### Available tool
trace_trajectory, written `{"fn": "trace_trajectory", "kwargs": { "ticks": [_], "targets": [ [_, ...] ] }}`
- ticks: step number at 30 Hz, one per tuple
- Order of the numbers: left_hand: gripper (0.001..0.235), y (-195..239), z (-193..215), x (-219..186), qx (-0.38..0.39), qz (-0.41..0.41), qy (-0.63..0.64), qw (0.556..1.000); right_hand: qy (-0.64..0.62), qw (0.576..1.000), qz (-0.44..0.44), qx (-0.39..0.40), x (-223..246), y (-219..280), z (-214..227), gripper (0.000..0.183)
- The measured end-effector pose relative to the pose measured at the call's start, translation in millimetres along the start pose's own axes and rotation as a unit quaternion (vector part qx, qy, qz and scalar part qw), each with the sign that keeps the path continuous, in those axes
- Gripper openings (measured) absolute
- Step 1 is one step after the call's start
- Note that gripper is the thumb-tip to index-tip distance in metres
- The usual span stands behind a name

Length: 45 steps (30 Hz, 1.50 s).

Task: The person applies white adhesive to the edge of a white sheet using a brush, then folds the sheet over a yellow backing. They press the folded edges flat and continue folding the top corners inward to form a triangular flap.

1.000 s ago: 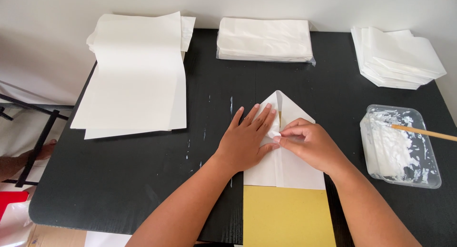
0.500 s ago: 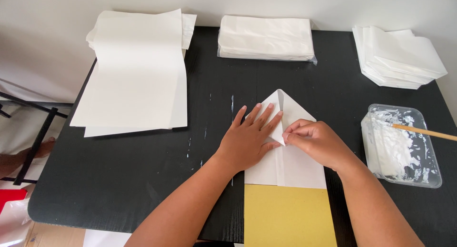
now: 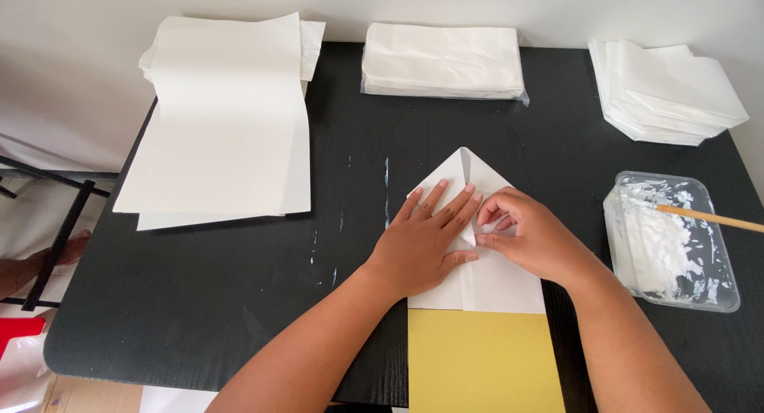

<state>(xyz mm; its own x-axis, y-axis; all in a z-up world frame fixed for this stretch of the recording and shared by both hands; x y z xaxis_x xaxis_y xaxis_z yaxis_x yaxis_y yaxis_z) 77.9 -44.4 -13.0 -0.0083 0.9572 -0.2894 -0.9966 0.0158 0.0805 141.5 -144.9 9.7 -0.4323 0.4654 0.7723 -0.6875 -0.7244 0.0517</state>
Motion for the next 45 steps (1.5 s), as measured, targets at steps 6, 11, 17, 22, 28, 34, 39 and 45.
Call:
{"fn": "trace_trajectory", "kwargs": {
  "ticks": [6,11,17,22,28,34,39,45],
  "targets": [
    [0.085,2,0,-3,-0.004,-0.005,-0.024,1.000,0.038,0.999,0.025,0.015,5,1,-1,0.016],
    [0.103,5,4,-10,-0.013,-0.014,-0.071,0.997,0.023,0.998,0.043,0.032,13,7,-2,0.021],
    [0.114,5,4,-15,0.002,-0.011,-0.064,0.998,0.055,0.997,0.036,0.035,23,5,-2,0.017],
    [0.116,7,6,-16,-0.001,-0.010,-0.080,0.997,0.057,0.997,0.032,0.041,25,7,-2,0.022],
    [0.119,4,-12,-12,-0.087,-0.028,-0.104,0.990,0.095,0.992,0.011,0.086,22,13,-5,0.027],
    [0.119,4,-1,-13,-0.082,-0.030,-0.108,0.990,0.208,0.969,-0.018,0.136,38,34,-17,0.044],
    [0.117,4,-6,-12,0.007,-0.016,-0.095,0.995,0.263,0.955,0.089,0.103,20,49,-33,0.044],
    [0.120,2,-4,-11,0.001,-0.015,-0.091,0.996,0.272,0.952,0.112,0.085,2,62,-42,0.049]
  ]
}}
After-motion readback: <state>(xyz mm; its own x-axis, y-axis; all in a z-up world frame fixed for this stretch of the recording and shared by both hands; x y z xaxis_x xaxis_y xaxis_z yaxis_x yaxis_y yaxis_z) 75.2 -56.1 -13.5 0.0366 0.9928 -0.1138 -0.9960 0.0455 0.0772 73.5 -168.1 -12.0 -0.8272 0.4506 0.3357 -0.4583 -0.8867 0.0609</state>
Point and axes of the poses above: each hand's wrist, its own y-axis away from the middle knuckle, its own z-axis out of the back of the hand, x = y × z, the point moved 10 cm from there along -y, towards the middle knuckle, and after that the axes turned 12 degrees about z, right-handed, at the moved point
